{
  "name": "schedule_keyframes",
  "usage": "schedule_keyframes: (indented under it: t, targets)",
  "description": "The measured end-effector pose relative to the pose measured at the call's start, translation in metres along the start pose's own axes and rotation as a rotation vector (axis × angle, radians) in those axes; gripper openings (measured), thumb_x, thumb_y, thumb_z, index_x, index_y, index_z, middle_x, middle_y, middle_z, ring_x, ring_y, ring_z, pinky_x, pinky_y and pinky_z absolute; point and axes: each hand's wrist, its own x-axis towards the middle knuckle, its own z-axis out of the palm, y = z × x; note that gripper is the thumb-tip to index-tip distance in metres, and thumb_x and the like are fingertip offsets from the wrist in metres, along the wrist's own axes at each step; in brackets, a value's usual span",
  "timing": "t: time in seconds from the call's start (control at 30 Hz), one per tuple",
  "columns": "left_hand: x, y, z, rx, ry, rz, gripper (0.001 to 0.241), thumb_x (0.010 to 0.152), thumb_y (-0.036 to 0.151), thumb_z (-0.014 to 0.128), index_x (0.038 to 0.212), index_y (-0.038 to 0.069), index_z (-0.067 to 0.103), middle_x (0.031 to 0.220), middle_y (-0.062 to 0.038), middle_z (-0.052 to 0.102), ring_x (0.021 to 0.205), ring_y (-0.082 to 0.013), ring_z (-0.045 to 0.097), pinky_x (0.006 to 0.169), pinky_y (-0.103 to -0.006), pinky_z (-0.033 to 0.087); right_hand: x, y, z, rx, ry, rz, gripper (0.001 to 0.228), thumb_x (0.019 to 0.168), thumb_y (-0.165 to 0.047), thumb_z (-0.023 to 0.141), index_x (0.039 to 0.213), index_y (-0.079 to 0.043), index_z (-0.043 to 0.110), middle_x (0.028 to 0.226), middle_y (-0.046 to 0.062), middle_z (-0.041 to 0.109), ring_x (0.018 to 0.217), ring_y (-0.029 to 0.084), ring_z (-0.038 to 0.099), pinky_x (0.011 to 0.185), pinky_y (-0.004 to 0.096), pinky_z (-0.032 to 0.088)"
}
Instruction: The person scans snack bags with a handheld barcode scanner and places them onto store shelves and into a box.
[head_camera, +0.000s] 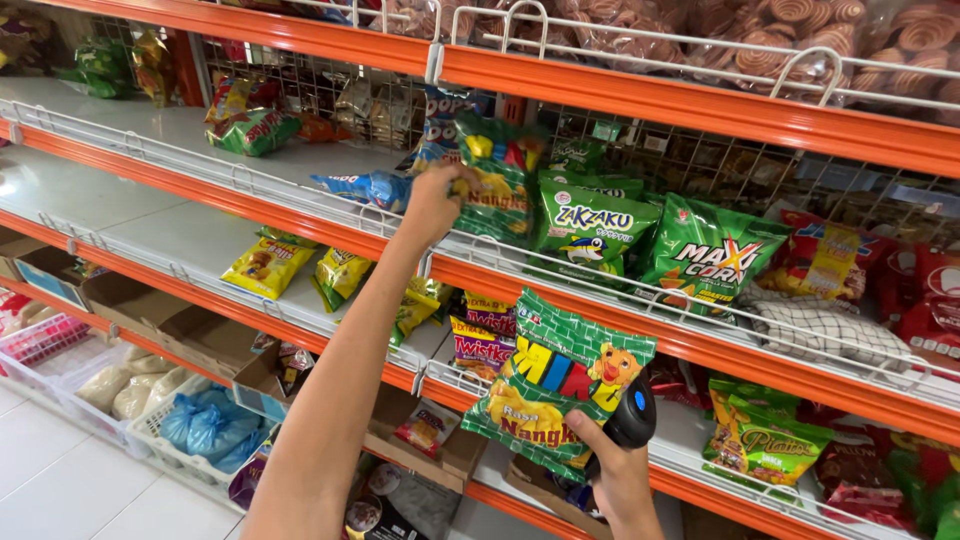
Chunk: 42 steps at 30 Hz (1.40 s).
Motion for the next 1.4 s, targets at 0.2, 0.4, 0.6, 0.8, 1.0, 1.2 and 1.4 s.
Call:
schedule_keyframes:
  t: [0.2, 0.4, 0.6, 0.8, 1.0, 1.2, 1.4]
  targets:
    - [0.013, -0.019, 0.013, 0.075, -0.303, -0.165, 0.037, 0.074, -0.011, 0.058, 0.096, 0.009, 0.08, 0.115, -0.014, 0.072, 0.113, -0.0362, 0.064, 0.098, -0.0439, 0.051, -0.003, -0.003, 0.014, 0.034, -0.044, -0.041, 0.07, 0.075, 0.004, 0.078, 0.139, -0.004, 0.051, 0.126, 0.012, 0.066, 0.113, 0.024, 0.066, 0.095, 0.042, 0.054]
    - [-0.026, 0.084, -0.023, -0.117, 0.008, -0.371, 0.021, 0.098, 0.018, 0.062, 0.112, 0.009, 0.074, 0.116, -0.012, 0.074, 0.114, -0.0285, 0.068, 0.1, -0.0364, 0.051, 0.01, -0.01, 0.023, -0.115, 0.009, 0.005, 0.068, 0.075, 0.001, 0.079, 0.137, -0.003, 0.054, 0.124, 0.012, 0.068, 0.111, 0.024, 0.068, 0.094, 0.041, 0.056]
    - [-0.126, 0.198, -0.059, -0.702, -0.313, -0.45, 0.08, 0.088, 0.036, 0.073, 0.152, 0.007, 0.034, 0.14, -0.01, 0.056, 0.13, -0.0211, 0.055, 0.109, -0.0354, 0.047, 0.038, -0.02, 0.055, -0.199, -0.114, -0.124, 0.056, 0.076, -0.005, 0.083, 0.128, -0.001, 0.061, 0.115, 0.009, 0.074, 0.101, 0.021, 0.073, 0.089, 0.037, 0.06]
    - [-0.091, 0.162, -0.059, -0.522, -0.086, -0.455, 0.082, 0.079, 0.031, 0.085, 0.142, 0.0, 0.044, 0.128, -0.014, 0.065, 0.117, -0.0237, 0.064, 0.105, -0.0396, 0.053, 0.077, -0.014, 0.082, -0.6, -0.027, -0.233, 0.032, 0.087, -0.016, 0.09, 0.104, 0.003, 0.071, 0.092, 0.006, 0.068, 0.078, 0.012, 0.061, 0.071, 0.029, 0.052]
    - [-0.004, 0.063, -0.056, -0.394, -0.041, -0.639, 0.091, 0.079, 0.034, 0.08, 0.15, 0.003, 0.033, 0.124, -0.016, 0.068, 0.11, -0.0278, 0.07, 0.099, -0.0407, 0.057, 0.066, 0.004, 0.08, -0.472, -0.007, -0.165, 0.03, 0.08, -0.023, 0.085, 0.101, -0.003, 0.075, 0.086, 0.0, 0.074, 0.065, 0.007, 0.061, 0.055, 0.026, 0.048]
    - [0.025, -0.012, -0.011, -0.273, -0.157, -0.274, 0.096, 0.087, 0.041, 0.081, 0.155, -0.004, 0.031, 0.154, -0.025, 0.049, 0.141, -0.0363, 0.047, 0.115, -0.044, 0.039, 0.057, 0.021, 0.073, -0.534, -0.013, -0.025, 0.027, 0.083, -0.023, 0.083, 0.1, -0.003, 0.078, 0.081, 0.003, 0.073, 0.061, 0.008, 0.057, 0.055, 0.027, 0.047]
    - [0.03, -0.014, -0.006, -0.014, -0.454, -0.599, 0.128, 0.085, 0.06, 0.084, 0.16, -0.005, 0.003, 0.163, -0.032, 0.017, 0.149, -0.043, 0.023, 0.118, -0.0454, 0.028, 0.053, 0.018, 0.065, -0.574, -0.052, 0.049, 0.026, 0.085, -0.023, 0.081, 0.099, -0.002, 0.077, 0.076, 0.002, 0.07, 0.057, 0.01, 0.055, 0.053, 0.028, 0.048]
